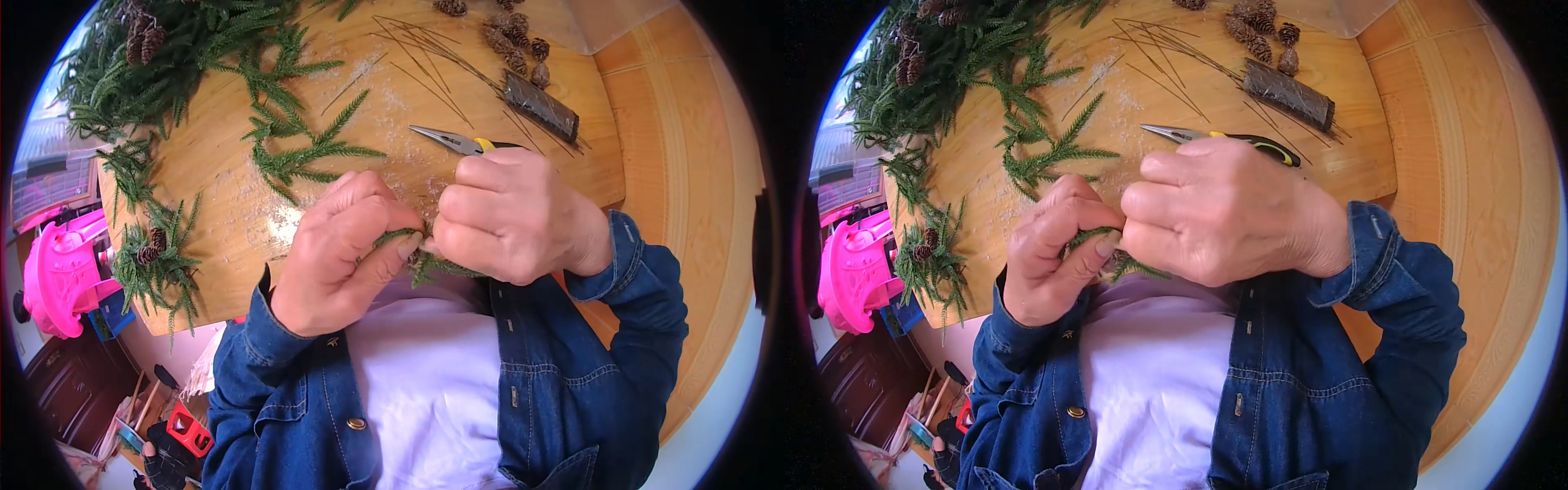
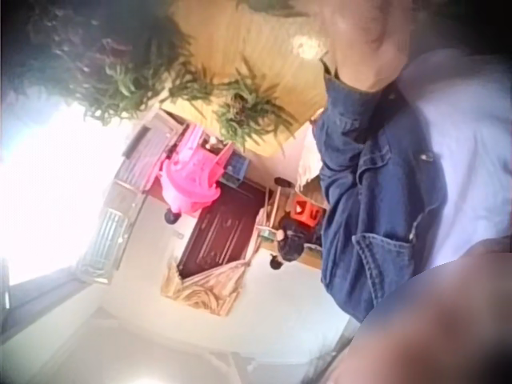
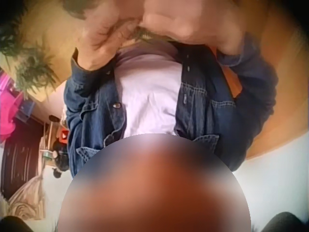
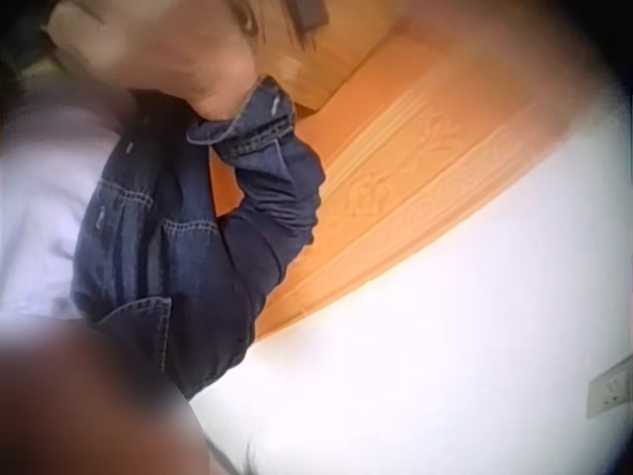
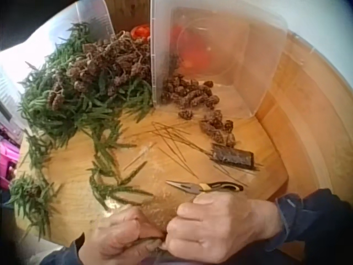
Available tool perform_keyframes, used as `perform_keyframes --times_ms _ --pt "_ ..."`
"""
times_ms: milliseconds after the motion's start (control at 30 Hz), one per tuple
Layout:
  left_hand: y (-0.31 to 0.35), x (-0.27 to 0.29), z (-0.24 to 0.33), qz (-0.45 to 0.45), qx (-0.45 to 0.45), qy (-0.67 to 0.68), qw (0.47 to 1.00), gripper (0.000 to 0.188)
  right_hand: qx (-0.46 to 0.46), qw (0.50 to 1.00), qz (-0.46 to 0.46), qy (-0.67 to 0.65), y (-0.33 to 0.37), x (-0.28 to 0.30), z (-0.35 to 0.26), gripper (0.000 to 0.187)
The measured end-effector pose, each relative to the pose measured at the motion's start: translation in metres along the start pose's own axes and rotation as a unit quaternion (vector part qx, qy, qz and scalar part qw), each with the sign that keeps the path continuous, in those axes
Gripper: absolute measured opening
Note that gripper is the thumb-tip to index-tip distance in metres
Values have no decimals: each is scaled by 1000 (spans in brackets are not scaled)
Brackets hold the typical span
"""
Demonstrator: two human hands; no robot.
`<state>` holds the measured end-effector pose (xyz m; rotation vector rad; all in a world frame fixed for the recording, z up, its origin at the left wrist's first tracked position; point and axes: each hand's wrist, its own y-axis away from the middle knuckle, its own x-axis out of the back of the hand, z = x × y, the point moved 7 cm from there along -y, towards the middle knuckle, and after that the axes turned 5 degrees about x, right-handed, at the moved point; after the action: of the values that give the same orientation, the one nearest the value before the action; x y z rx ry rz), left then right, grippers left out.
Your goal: Assembling decorative pine branches by wiring pine cones to them.
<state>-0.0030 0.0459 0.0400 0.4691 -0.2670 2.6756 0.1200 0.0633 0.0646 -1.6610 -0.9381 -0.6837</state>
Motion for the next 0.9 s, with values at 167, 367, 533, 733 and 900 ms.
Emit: perform_keyframes --times_ms 167,367,533,733,900 --pt "1 -1 13 43 -82 -154 984 10 -352 866 8 -356 23 -28 16 27" --pt "4 13 -10 47 17 5 999 10 -249 947 49 -198 15 3 23 23" --pt "-1 4 -14 -28 50 149 987 9 -60 998 15 -2 -7 8 1 15" --pt "-2 -5 -8 -88 42 127 987 8 -1 999 -49 -23 -7 7 -7 13" --pt "-3 -10 3 -66 -27 -13 997 9 -61 987 -69 -133 2 0 -8 12"
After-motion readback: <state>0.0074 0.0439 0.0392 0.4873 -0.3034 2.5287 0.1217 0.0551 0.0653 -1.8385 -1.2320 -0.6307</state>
